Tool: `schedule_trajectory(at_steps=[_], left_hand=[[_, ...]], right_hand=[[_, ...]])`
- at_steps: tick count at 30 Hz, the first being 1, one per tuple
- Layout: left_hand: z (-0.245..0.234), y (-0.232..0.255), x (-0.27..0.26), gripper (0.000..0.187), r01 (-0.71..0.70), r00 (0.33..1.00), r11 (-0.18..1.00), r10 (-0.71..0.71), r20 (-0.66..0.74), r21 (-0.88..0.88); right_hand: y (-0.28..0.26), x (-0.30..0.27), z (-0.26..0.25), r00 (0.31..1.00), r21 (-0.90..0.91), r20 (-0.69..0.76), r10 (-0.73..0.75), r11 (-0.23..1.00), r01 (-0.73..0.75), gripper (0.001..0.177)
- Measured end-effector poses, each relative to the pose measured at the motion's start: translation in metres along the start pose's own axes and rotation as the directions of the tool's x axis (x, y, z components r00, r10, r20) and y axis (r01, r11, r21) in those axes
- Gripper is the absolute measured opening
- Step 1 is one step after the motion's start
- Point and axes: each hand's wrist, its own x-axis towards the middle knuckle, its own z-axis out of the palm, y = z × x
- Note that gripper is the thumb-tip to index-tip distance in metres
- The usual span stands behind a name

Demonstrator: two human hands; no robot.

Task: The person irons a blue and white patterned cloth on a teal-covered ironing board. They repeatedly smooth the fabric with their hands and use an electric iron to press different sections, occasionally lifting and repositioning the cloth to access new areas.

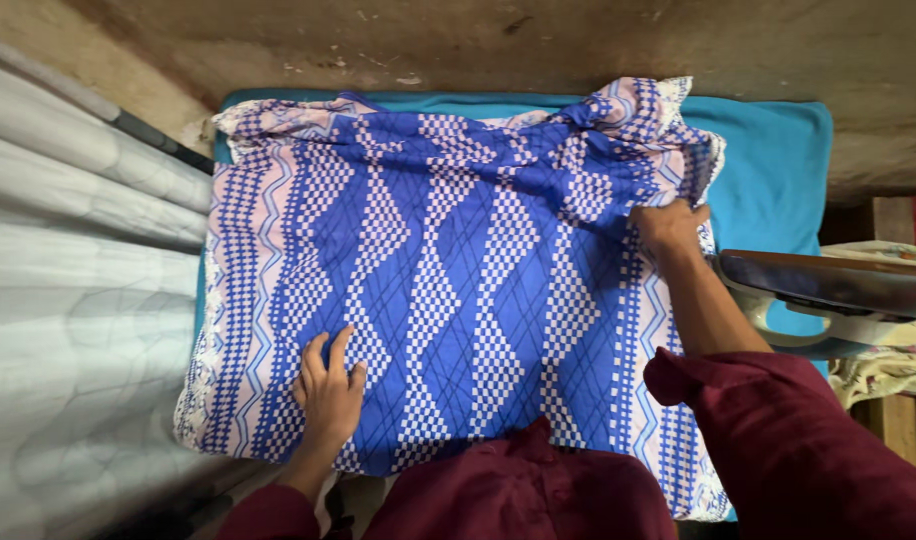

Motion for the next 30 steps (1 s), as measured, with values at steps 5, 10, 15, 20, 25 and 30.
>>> schedule_trajectory(at_steps=[5,10,15,20,25,30], left_hand=[[-0.001,-0.012,0.007,0.065,0.025,0.994,1.000,-0.024,0.105,-0.012],[0.001,-0.011,0.009,0.067,0.054,0.989,0.998,-0.052,0.142,-0.012],[-0.006,-0.013,0.012,0.067,0.060,0.977,0.998,-0.059,0.206,-0.001],[-0.002,-0.006,0.013,0.070,0.073,0.979,0.996,-0.080,0.185,0.046],[0.000,-0.001,0.013,0.075,0.081,0.981,0.994,-0.092,0.172,0.068],[-0.020,-0.012,0.030,0.069,0.170,0.965,0.976,-0.192,0.176,0.133]], right_hand=[[-0.015,0.012,-0.031,0.814,0.729,0.179,0.553,0.481,-0.487,0.060],[0.006,0.029,-0.035,0.773,0.860,-0.143,0.618,0.464,-0.212,0.115],[0.003,0.010,-0.041,0.871,0.752,-0.176,0.458,0.634,-0.181,0.111],[-0.072,-0.079,-0.054,0.846,0.586,-0.519,0.122,0.771,0.248,0.087],[-0.110,-0.179,-0.042,0.936,0.431,-0.334,-0.114,0.864,0.259,0.086],[-0.054,-0.238,-0.002,0.980,0.337,-0.151,0.127,0.939,-0.070,0.090]])
